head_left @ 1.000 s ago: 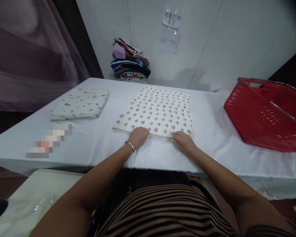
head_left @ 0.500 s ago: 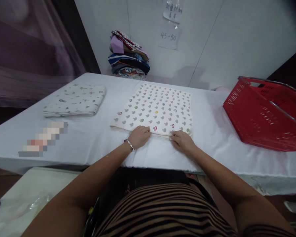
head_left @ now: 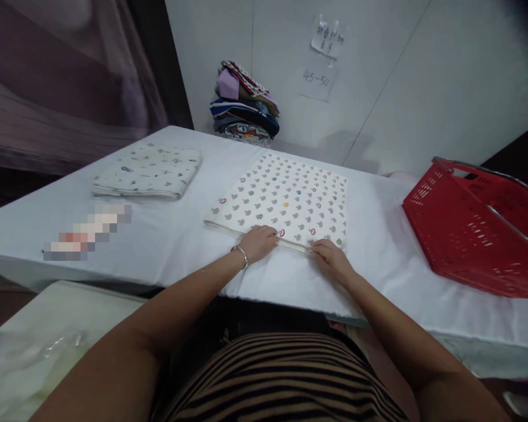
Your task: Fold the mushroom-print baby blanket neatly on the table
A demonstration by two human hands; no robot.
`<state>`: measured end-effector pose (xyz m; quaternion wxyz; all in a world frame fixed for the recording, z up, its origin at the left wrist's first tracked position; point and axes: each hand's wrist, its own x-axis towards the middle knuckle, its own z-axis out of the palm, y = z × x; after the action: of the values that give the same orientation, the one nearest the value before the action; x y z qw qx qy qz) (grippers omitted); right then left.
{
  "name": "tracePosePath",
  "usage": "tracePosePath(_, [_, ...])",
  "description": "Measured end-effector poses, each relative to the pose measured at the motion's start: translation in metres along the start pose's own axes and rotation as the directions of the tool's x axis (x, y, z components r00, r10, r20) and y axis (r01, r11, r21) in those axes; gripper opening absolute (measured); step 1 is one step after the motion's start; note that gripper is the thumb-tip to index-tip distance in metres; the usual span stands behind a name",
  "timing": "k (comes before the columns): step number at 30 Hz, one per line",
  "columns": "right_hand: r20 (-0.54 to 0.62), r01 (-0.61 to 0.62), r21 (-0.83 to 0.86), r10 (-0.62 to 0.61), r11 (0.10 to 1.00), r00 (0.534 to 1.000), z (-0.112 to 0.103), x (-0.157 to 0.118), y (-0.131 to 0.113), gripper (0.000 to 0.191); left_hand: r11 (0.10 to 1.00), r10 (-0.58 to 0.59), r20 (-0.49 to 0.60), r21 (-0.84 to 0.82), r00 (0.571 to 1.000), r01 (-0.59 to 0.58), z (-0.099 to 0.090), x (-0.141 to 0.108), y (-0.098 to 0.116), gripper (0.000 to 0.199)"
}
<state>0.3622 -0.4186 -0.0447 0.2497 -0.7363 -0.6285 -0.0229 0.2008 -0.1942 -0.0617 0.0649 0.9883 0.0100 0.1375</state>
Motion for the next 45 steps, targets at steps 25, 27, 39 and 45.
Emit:
tracePosePath(25, [0.034,0.017,-0.347,-0.006,0.938,0.999,0.019,0.012,-0.021,0.021,0.997,-0.082,-0.088,0.000,0.993,0.083,0.001,0.006,0.009,0.021])
tracePosePath(27, [0.056,0.027,-0.366,-0.007,0.930,0.998,0.019,0.013,-0.021,0.021,0.998,-0.043,-0.085,0.042,0.995,0.046,0.003,0.004,0.008,0.022])
tracePosePath(39, [0.101,0.051,-0.398,-0.012,0.916,0.995,0.021,0.020,-0.026,0.024,0.985,0.101,-0.220,0.161,0.970,-0.066,0.003,-0.001,0.007,0.018])
tracePosePath(45, [0.103,0.052,-0.397,-0.012,0.916,0.995,0.032,0.035,-0.037,0.023,0.985,0.090,-0.186,0.159,0.979,-0.060,0.004,0.002,0.006,0.018])
